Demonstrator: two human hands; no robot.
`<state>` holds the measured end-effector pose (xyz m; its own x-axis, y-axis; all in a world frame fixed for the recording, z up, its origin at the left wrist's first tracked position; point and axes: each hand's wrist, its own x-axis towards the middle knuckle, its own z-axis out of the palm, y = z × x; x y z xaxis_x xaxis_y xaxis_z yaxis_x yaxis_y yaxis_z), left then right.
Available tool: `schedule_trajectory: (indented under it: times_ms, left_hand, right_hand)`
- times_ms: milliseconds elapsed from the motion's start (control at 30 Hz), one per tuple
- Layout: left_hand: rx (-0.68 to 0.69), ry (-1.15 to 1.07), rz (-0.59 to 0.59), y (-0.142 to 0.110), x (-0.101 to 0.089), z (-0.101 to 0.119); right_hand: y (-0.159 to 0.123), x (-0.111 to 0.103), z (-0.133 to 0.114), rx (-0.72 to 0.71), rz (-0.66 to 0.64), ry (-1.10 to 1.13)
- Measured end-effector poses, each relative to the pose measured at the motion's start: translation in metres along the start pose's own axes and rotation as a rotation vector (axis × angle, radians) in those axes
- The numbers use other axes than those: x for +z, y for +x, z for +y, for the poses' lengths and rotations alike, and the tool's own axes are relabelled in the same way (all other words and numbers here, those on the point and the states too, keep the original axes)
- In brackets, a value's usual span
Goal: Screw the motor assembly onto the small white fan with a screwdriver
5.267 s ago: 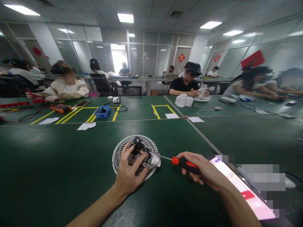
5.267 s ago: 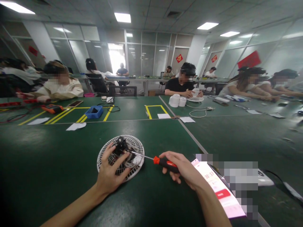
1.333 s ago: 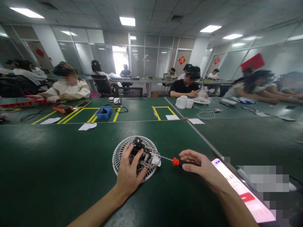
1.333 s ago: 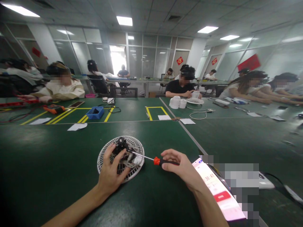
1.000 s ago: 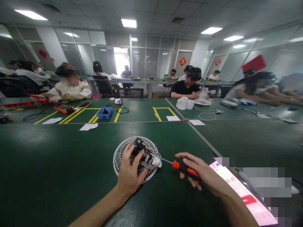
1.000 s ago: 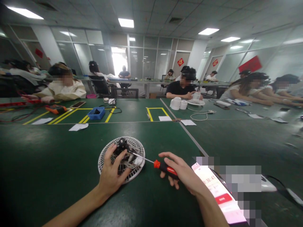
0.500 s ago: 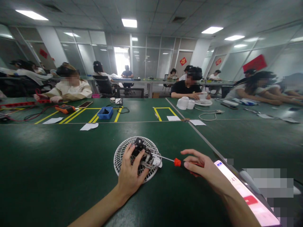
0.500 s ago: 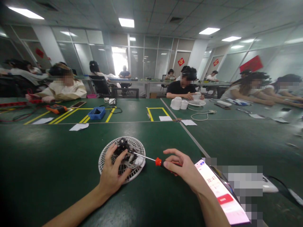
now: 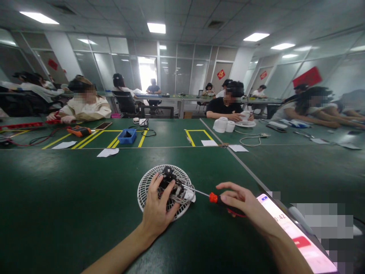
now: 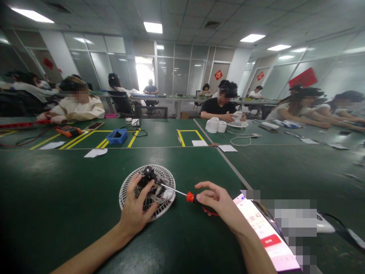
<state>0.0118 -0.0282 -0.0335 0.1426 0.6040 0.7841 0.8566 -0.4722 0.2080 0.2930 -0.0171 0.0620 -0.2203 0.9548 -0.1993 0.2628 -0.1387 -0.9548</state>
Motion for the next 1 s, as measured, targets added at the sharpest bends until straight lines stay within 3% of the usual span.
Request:
schedule_trajectory:
  times_ms: [300, 533, 733, 933, 1000]
  left_hand:
    - [0.026, 0.002, -0.023, 0.001, -0.002, 0.002]
    - [0.024, 0.001, -0.027, 0.0, -0.002, 0.002]
    - [0.024, 0.001, -0.026, 0.0, -0.002, 0.002]
    - [0.026, -0.002, -0.028, 0.001, -0.002, 0.002]
    - [0.028, -0.002, -0.027, 0.001, -0.002, 0.002]
  right_hand:
    - [0.001, 0.0, 0.002, 0.063, -0.058, 0.011]
    - [0.001, -0.007, 0.002, 0.042, 0.017, -0.032]
    - [0.006, -0.013, 0.009, -0.051, 0.249, 0.086]
    - [0.011, -0.013, 0.013, -0.192, 0.601, 0.283]
    - [0.01, -0.012, 0.01, -0.218, 0.658, 0.375]
